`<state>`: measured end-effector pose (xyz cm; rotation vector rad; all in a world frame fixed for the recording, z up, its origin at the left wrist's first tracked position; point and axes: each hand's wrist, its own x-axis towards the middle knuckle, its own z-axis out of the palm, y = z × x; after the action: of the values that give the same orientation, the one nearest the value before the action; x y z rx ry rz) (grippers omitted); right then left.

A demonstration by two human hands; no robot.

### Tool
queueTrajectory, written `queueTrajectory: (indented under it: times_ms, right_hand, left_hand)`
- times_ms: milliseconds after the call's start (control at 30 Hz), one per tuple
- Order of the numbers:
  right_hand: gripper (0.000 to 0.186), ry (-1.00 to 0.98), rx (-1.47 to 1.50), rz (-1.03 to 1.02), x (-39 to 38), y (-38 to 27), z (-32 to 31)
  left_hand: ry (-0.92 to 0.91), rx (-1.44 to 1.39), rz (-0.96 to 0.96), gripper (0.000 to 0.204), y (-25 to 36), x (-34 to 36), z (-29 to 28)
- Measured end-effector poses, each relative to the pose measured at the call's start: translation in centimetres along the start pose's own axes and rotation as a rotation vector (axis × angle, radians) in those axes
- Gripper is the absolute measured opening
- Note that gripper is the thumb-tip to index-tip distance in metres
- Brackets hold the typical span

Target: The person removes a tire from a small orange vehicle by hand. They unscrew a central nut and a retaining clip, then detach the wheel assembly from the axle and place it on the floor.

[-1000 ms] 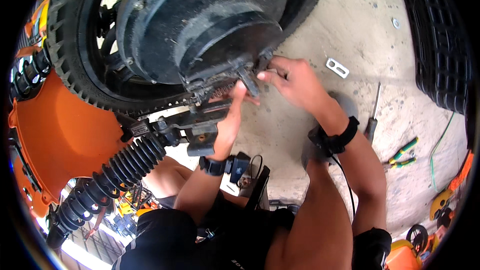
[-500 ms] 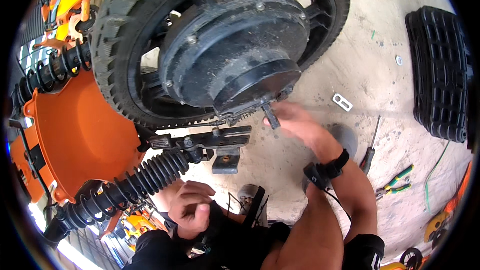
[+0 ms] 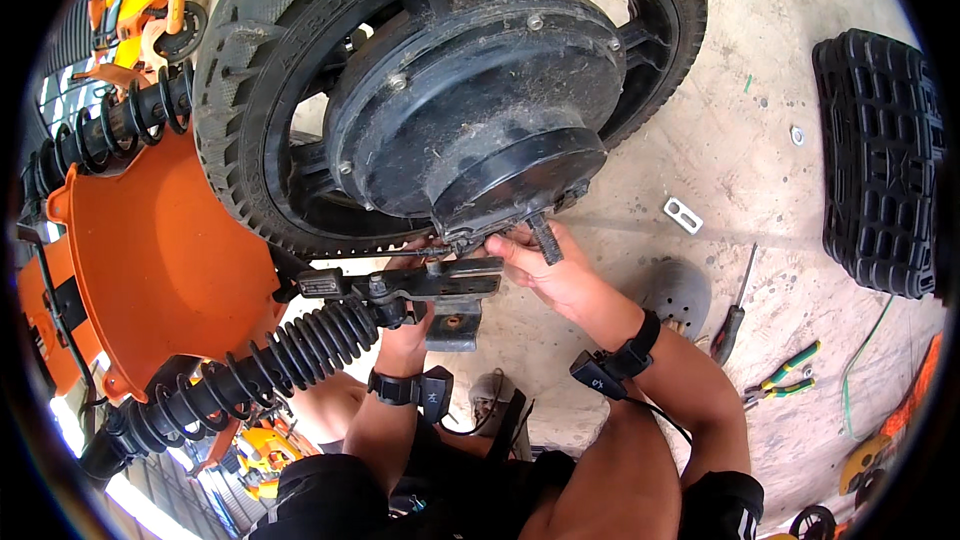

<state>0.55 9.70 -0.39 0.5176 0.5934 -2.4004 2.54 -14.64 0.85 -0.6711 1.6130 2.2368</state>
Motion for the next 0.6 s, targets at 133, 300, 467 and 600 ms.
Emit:
queueTrajectory:
  times_ms: [133, 300, 467, 600]
  right_hand:
    - [0.016, 0.016, 0.14, 0.011, -0.2, -0.3, 0.9]
    - [0.015, -0.02, 0.237, 0.037, 0.5, 1.4, 0.8]
    - [0.016, 0.017, 0.223, -0.051, 1.1, 2.1, 1.1]
    - [0.019, 0.044, 0.134, -0.051, 0.5, 1.8, 0.9]
  left_hand:
    - [-0.09, -0.011, 0.078, 0.059, 0.5, -0.6, 3.0]
    - [-0.098, -0.107, 0.167, 0.036, 2.1, -1.2, 6.2]
    - [-0.078, -0.051, 0.219, 0.029, 2.4, -1.4, 7.4]
    - [-0.057, 0.143, 0.32, 0.025, 2.1, -1.6, 7.1]
